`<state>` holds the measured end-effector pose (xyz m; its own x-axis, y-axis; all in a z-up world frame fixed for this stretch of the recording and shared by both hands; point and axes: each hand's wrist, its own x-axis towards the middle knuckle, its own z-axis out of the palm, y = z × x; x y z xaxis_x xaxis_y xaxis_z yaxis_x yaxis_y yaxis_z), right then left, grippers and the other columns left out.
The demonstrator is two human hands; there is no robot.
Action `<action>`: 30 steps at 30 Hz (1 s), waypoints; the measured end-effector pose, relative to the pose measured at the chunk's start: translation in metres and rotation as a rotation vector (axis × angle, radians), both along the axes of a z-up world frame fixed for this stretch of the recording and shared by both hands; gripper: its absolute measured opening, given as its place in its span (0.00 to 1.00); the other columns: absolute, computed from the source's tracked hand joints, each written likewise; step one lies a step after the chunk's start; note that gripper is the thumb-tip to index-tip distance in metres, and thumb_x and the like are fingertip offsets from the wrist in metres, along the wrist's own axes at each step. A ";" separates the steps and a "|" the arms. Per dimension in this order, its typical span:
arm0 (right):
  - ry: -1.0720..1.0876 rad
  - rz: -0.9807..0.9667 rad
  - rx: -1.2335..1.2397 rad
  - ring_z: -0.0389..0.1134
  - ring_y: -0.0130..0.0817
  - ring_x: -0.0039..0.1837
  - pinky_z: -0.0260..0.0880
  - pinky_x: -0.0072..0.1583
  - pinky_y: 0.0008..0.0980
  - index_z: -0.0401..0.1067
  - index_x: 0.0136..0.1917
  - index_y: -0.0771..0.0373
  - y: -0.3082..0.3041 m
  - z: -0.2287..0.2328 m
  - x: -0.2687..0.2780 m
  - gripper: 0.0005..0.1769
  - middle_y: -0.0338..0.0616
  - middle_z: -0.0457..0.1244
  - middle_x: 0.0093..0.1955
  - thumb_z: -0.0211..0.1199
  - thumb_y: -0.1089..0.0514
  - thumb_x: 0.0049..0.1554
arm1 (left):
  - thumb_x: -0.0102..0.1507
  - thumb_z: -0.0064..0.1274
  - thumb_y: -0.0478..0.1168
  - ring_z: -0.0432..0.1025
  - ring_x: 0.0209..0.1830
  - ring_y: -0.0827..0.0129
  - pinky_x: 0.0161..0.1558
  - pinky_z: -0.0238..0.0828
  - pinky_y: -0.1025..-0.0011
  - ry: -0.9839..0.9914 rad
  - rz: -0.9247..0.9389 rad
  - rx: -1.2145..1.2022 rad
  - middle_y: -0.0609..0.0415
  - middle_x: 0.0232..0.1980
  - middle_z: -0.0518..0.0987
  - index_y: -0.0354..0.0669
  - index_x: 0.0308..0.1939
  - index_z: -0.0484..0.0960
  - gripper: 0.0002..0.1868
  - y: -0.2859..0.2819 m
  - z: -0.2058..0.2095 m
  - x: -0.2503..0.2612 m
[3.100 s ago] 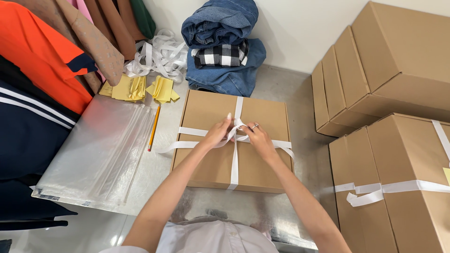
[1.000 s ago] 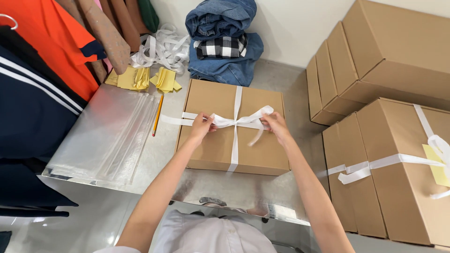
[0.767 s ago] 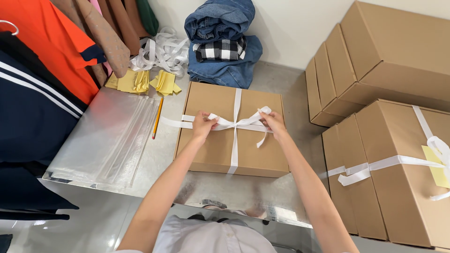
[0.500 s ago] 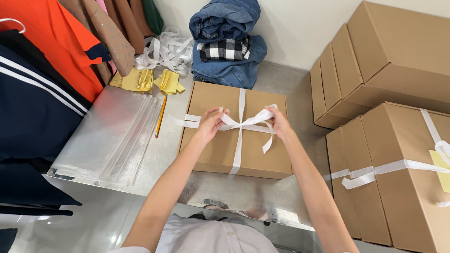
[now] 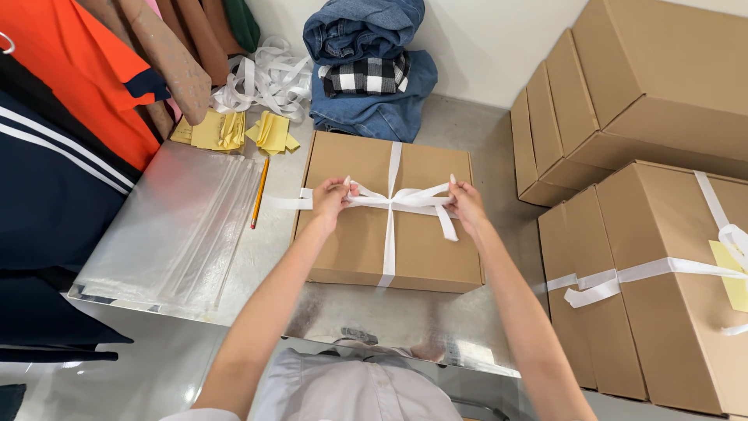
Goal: Packing a garment into a cardboard box and tying it with a white ribbon
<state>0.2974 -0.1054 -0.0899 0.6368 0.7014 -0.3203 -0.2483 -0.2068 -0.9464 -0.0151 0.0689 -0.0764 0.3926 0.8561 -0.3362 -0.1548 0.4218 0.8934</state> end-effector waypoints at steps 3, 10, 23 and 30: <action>0.106 0.059 0.075 0.73 0.28 0.53 0.73 0.57 0.29 0.66 0.60 0.49 -0.019 0.053 -0.029 0.13 0.36 0.69 0.49 0.60 0.46 0.65 | 0.63 0.61 0.41 0.81 0.37 0.64 0.45 0.83 0.65 0.024 -0.039 -0.057 0.49 0.40 0.82 0.43 0.53 0.78 0.16 -0.014 0.047 -0.016; 0.319 0.118 0.161 0.75 0.31 0.53 0.74 0.58 0.34 0.69 0.61 0.50 -0.022 0.071 -0.046 0.13 0.39 0.71 0.51 0.61 0.50 0.64 | 0.60 0.65 0.45 0.73 0.46 0.50 0.50 0.71 0.60 0.579 0.048 0.881 0.48 0.41 0.70 0.45 0.41 0.82 0.12 -0.032 0.053 -0.012; -0.053 0.121 0.163 0.69 0.18 0.45 0.68 0.44 0.13 0.68 0.65 0.56 -0.001 0.093 -0.079 0.14 0.42 0.69 0.61 0.53 0.55 0.67 | 0.62 0.61 0.42 0.66 0.56 0.70 0.67 0.49 0.56 0.927 -0.351 1.489 0.63 0.46 0.72 0.56 0.47 0.78 0.12 -0.064 -0.005 0.051; 0.237 -0.021 0.317 0.71 0.21 0.55 0.74 0.58 0.19 0.64 0.68 0.58 0.004 0.029 -0.046 0.17 0.41 0.69 0.62 0.53 0.61 0.67 | 0.62 0.60 0.39 0.65 0.54 0.71 0.67 0.44 0.55 0.929 -0.374 1.475 0.61 0.44 0.72 0.52 0.42 0.77 0.08 -0.066 0.010 0.050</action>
